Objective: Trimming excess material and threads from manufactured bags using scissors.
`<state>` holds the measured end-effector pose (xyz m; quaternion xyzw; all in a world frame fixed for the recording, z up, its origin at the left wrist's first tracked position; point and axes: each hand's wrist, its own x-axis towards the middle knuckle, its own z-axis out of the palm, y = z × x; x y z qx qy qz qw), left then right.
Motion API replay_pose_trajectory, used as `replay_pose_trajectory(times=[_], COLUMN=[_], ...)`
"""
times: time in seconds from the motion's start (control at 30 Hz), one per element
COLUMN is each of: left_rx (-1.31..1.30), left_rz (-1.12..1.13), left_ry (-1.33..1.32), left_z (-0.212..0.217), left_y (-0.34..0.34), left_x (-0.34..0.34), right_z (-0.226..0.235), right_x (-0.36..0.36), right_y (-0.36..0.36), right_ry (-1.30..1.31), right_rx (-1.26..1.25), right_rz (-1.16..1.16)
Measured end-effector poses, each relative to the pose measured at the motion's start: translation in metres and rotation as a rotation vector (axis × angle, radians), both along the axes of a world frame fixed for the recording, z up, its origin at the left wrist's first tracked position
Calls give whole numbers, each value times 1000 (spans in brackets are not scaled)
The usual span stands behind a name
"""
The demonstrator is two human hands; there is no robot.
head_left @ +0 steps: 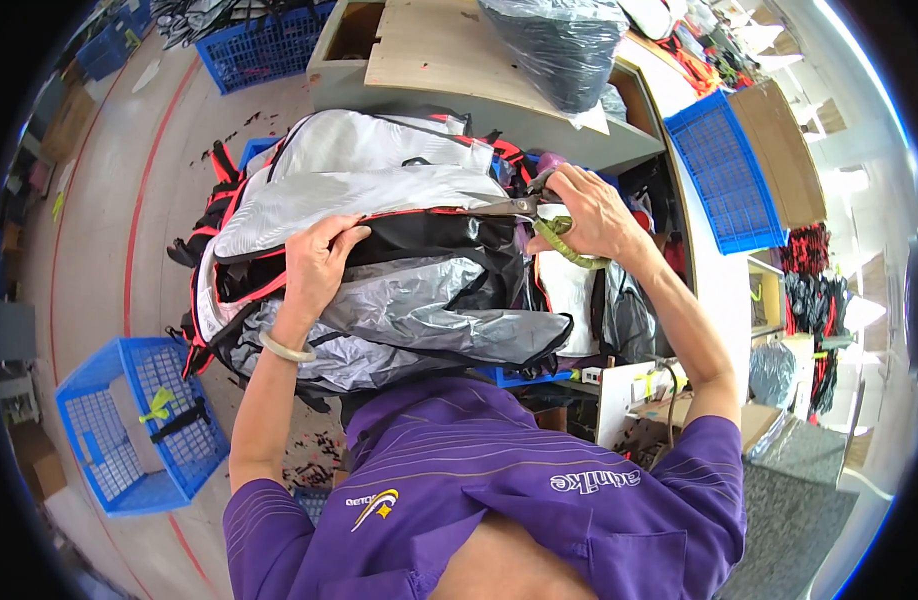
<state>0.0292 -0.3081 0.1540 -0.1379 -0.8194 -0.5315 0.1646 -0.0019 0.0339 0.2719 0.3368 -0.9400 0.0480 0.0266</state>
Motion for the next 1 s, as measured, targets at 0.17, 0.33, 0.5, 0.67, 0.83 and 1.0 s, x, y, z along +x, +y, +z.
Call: replay_pose_trajectory(times=[0.17,0.33,0.5,0.67,0.83,1.0], left_rx=[-20,-57,-17,17,38,-12], left_rz=[43,66,100,93,85,98], left_ry=[1,-17,-36,-60,-30,117], left_z=[0,-9,-7,-6,-10,-10], left_y=[4,-14,-14,-15,-16,-14], left_x=[5,12,18,18,19,19], right_z=[1,0,-13,-30,-24,-17], right_x=[-26,-34,-32,-23,-26,-34], right_y=[-3,-24,-18,-19,-41,-82], right_ry=[-29,-133,-207,-247,-225,-312], right_rx=[18,53,-4,-96,1,-14], right_rz=[143,219,201,116,130,149])
